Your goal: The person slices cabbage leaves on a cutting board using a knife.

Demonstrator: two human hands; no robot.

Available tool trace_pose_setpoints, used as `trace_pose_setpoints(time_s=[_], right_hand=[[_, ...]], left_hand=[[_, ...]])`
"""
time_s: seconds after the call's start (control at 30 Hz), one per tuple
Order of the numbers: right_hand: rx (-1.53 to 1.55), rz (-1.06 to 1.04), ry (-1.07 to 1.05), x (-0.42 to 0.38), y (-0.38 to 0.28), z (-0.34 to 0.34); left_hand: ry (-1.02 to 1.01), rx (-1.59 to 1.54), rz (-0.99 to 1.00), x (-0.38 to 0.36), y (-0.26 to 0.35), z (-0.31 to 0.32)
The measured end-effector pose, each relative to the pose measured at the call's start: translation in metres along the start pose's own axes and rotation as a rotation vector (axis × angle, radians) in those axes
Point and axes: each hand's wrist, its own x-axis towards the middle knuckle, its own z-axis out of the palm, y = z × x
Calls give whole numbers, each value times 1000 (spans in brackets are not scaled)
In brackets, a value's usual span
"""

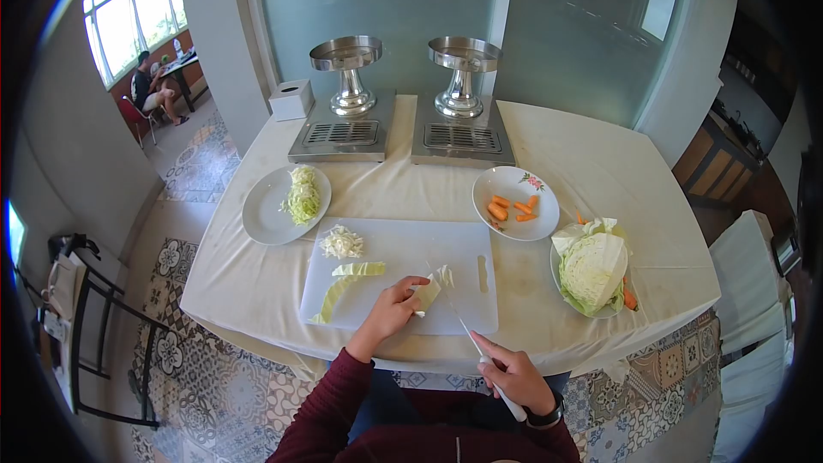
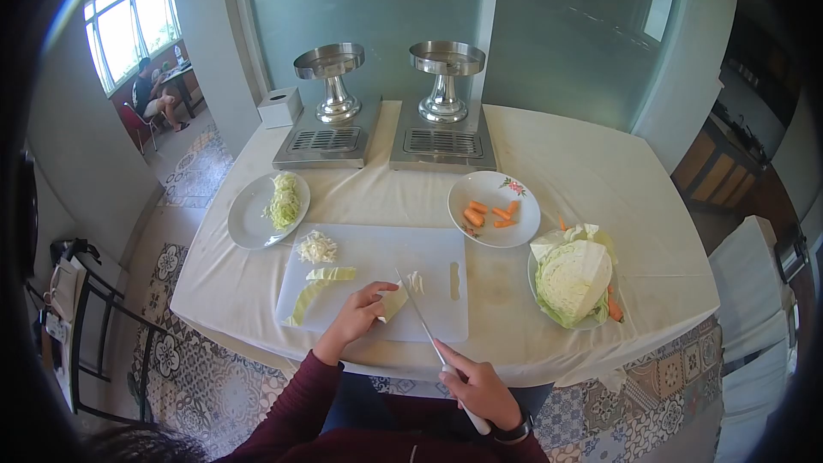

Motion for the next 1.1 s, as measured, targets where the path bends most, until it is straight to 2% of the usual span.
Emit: trace_pose_setpoints(time_s=[0.5,1.1], right_hand=[[-67,-63,20,10,12,9],[47,89,-85,-5,-9,-3]], left_hand=[[44,126,56,3,0,5],[91,163,75,3,-3,7]])
